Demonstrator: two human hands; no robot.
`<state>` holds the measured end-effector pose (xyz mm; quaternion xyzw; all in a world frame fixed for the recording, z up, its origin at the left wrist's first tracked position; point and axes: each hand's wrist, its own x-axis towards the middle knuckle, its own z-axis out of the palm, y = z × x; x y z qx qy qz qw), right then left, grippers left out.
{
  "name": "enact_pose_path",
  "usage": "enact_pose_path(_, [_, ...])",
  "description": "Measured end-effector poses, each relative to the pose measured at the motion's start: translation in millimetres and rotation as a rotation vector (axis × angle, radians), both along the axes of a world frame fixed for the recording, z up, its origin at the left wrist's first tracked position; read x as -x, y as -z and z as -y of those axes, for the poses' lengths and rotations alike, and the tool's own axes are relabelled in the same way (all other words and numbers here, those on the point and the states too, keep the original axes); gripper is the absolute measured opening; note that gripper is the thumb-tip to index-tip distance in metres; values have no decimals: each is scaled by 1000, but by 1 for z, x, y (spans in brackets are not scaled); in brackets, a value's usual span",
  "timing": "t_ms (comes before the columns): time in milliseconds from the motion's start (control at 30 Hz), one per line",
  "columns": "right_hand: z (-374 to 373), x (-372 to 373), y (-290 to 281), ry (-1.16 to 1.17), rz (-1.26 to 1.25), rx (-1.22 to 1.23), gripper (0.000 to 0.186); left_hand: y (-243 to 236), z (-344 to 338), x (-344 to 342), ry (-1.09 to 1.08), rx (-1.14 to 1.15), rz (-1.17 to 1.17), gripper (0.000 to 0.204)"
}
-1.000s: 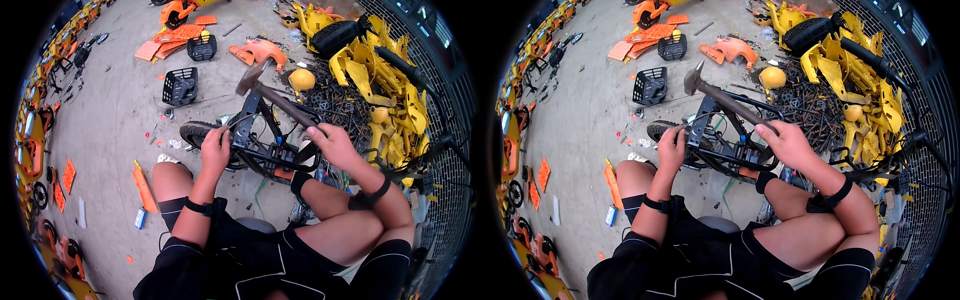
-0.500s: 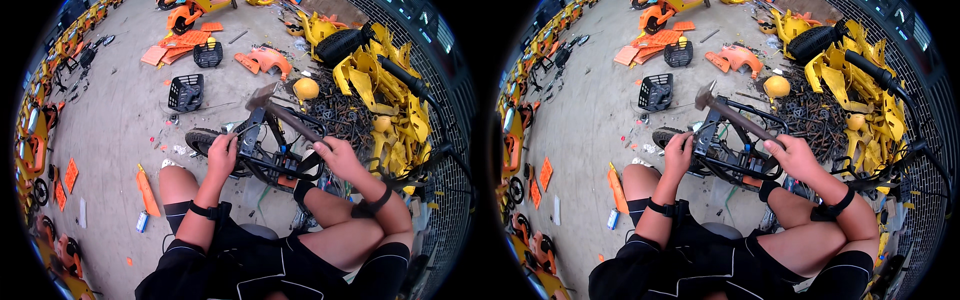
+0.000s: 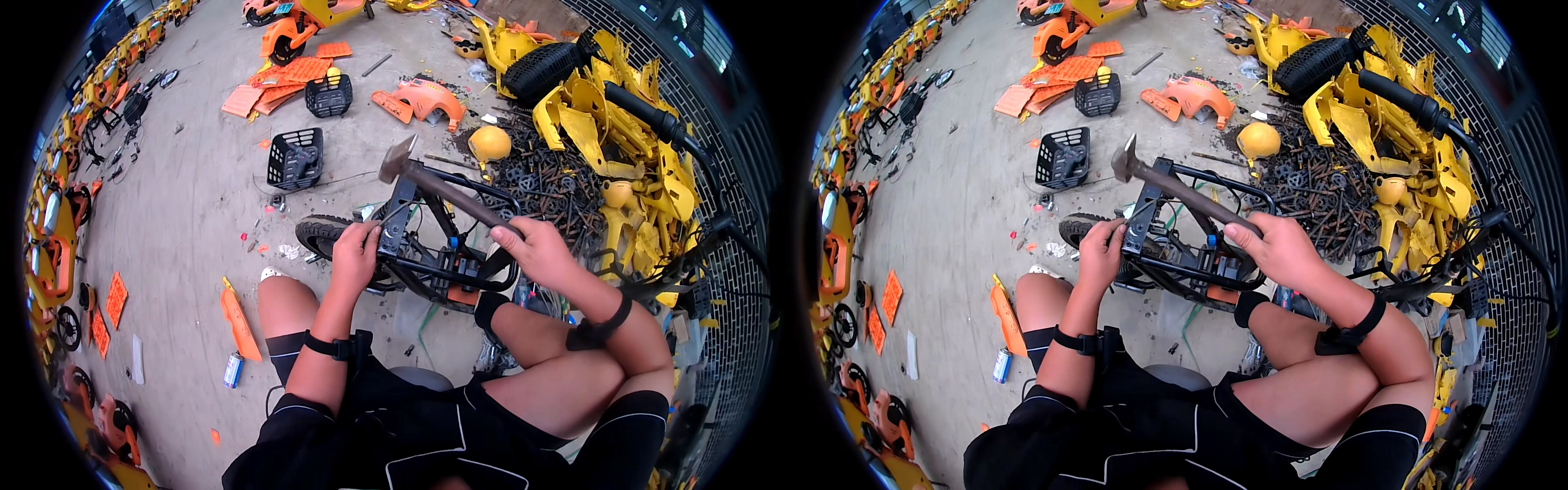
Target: The person uses a hammer and pliers to adjust and secure components on the frame of an electric scooter, handling wires and a metal bracket.
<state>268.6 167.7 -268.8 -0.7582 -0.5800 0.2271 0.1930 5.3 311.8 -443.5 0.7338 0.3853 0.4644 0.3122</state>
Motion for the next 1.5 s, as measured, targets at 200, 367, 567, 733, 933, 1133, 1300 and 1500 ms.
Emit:
enact_pose_path(200, [1,-9,18,-50,192,140,63,-4,-1,-1,40,0,-32,15])
enact_pose_path(367, [1,-8,28,-71,188,242,67,-2,-2,1,54,-2,-13,17])
enact_pose_path(567, [-1,-10,24,-67,162,210,68,11,-3,23,77,-47,12,18])
enact_pose_path(733, [-3,-9,18,-2,72,325,75,23,-11,54,48,190,90,18])
enact_pose_path(933, [-2,-9,14,33,19,223,74,23,-9,56,19,190,123,18])
enact_pose_path(1133, [8,-6,4,52,-123,-83,59,35,-4,47,-8,213,140,18])
enact_pose_path(1300, [12,8,-2,62,-144,-143,57,28,-1,40,-34,198,170,18])
enact_pose_path(1500, [4,-1,32,83,-28,156,64,24,-4,36,-27,255,174,19])
